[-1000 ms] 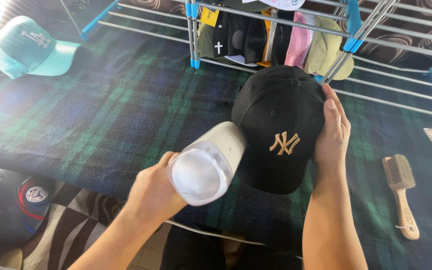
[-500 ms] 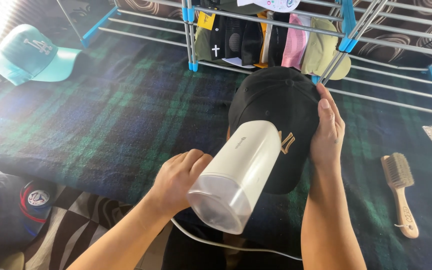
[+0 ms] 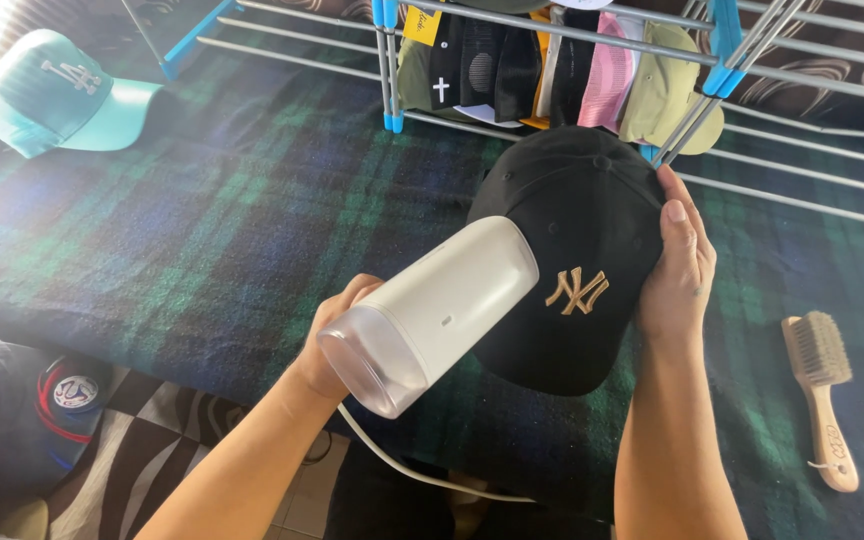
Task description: The person uses a hair dryer to dry a black baseball cap placed on a wooden head-shaped form. They rotate the cap to dry different sides, then remove it from the form and place it on a metal rack with other caps.
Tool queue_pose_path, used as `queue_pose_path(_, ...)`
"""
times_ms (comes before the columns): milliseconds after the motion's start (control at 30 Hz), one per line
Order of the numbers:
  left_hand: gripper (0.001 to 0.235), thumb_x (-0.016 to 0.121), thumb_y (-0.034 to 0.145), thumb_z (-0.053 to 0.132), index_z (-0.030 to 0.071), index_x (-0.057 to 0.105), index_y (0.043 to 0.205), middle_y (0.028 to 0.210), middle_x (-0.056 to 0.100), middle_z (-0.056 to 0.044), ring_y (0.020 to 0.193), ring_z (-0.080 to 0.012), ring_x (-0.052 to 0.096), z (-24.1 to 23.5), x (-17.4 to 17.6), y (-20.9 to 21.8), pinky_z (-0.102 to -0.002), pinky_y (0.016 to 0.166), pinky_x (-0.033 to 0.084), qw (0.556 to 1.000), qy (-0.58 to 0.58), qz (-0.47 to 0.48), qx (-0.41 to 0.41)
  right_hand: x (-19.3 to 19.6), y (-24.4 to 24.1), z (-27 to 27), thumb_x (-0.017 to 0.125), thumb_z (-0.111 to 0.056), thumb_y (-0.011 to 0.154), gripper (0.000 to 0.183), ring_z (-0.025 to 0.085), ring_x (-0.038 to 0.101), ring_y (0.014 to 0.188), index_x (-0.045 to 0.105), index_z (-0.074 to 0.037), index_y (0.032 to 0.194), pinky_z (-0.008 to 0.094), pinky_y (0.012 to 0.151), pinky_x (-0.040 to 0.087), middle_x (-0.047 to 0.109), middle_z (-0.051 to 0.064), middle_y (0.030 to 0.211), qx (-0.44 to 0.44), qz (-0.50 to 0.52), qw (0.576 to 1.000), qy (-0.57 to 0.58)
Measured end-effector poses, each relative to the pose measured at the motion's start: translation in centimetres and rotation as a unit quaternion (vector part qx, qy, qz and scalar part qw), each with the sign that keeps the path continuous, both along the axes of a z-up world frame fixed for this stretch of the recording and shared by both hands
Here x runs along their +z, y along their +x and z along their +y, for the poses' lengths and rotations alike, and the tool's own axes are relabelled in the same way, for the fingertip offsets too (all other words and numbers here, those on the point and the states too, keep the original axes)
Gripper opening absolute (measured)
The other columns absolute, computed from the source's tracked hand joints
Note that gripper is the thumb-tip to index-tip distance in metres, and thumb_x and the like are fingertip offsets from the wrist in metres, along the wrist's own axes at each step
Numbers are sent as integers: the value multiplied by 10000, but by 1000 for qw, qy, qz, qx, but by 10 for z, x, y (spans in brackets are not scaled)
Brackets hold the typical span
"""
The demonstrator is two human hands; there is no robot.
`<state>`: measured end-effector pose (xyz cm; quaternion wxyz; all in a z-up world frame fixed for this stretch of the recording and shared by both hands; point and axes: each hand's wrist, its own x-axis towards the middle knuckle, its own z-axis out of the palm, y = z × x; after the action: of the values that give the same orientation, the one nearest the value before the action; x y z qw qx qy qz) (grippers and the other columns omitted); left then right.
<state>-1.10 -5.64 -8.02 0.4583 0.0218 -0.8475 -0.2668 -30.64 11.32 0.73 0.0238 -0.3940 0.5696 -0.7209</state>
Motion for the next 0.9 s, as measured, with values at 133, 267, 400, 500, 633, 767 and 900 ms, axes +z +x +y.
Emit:
queue_pose_path(133,387,713,929,257,-78,654,1113,917,575,-136,553,-166,523,-20,-31,-5,-311,497,522,995,80,39,-50,-2,-4,0,495,-374,1091,464,205,631,1094,601,-103,1453,354,967,591,636,183,1305,-12,3,1000,10)
queue_pose_path(267,415,776,867,234,-71,645,1116,934,593,-156,543,-195,522,-22,-34,-5,-337,471,498,994,95,26,-40,-8,-15,2,499,-382,1089,468,200,644,1050,605,-119,1462,340,938,602,643,180,1281,-18,5,1000,22)
queue_pose_path(400,476,857,804,210,-78,681,1141,929,586,-130,584,-109,477,-47,-76,-10,-242,435,430,977,184,53,-93,-10,-17,2,509,-388,1077,475,197,655,1013,607,-125,1461,329,909,615,647,168,1249,-14,-10,1000,18)
queue_pose_path(500,421,805,840,216,-52,677,1139,945,589,-116,620,-117,498,-38,-50,-4,-246,476,440,984,157,35,-71,-9,-16,2,517,-394,1073,479,193,675,985,606,-132,1465,316,876,631,657,162,1220,-8,-26,1000,14)
queue_pose_path(633,311,687,919,229,5,668,1134,982,596,-83,700,-134,546,-29,-9,-1,-255,570,463,995,96,-4,-25,-6,-9,3,489,-381,1098,479,230,631,1066,594,-92,1465,374,931,589,627,210,1299,-17,22,999,22)
queue_pose_path(767,239,569,998,241,63,659,1129,1018,603,-50,781,-151,593,-8,16,13,-264,663,486,998,35,-43,12,-6,-11,2,484,-397,1099,482,247,616,1163,588,-97,1461,392,986,574,606,214,1365,-17,29,999,29)
queue_pose_path(900,233,490,1051,250,101,652,1126,1043,607,-29,835,-163,625,22,38,12,-270,726,501,996,-5,-72,45,-3,-6,2,490,-411,1100,478,241,599,1228,584,-114,1462,378,1044,550,589,185,1412,-16,26,999,25)
